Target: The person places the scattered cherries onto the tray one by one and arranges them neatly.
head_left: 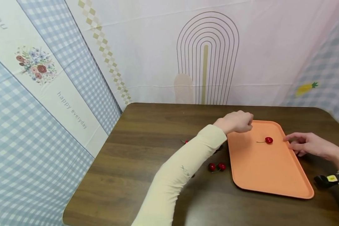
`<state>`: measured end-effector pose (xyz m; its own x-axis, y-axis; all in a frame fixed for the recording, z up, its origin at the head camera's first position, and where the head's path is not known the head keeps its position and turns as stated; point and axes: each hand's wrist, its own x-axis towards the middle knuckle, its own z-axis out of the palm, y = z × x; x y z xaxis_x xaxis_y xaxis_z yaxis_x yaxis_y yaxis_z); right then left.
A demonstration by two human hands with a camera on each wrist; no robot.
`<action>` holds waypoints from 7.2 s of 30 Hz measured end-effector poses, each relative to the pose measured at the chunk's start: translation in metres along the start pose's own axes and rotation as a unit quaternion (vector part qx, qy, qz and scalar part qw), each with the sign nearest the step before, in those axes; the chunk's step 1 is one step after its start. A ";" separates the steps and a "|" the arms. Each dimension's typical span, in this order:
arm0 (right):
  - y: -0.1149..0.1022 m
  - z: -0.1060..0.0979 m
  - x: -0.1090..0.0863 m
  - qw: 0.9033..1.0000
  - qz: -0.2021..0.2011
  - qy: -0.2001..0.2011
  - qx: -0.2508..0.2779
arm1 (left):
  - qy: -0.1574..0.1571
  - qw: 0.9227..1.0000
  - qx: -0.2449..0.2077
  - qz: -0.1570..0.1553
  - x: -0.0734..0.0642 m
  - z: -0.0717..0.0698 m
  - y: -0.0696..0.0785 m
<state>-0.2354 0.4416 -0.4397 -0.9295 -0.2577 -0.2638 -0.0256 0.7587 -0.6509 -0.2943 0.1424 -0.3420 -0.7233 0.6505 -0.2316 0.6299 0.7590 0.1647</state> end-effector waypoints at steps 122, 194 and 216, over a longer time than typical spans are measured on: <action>-0.004 -0.001 0.006 1.000 -0.012 -0.007 0.005 | 0.031 0.997 -0.022 0.064 0.021 0.063 -0.026; 0.001 0.002 0.000 1.000 -0.006 0.009 0.000 | -0.014 0.999 0.003 -0.041 -0.140 0.057 -0.179; -0.001 0.000 0.000 1.000 -0.004 -0.012 0.013 | -0.012 0.999 -0.008 -0.048 -0.136 0.064 -0.178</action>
<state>-0.2355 0.4405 -0.4392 -0.9203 -0.2782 -0.2752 -0.0229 0.7404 -0.6718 -0.2899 -0.0825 -0.4016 -0.7732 0.5743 -0.2692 0.5535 0.8182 0.1556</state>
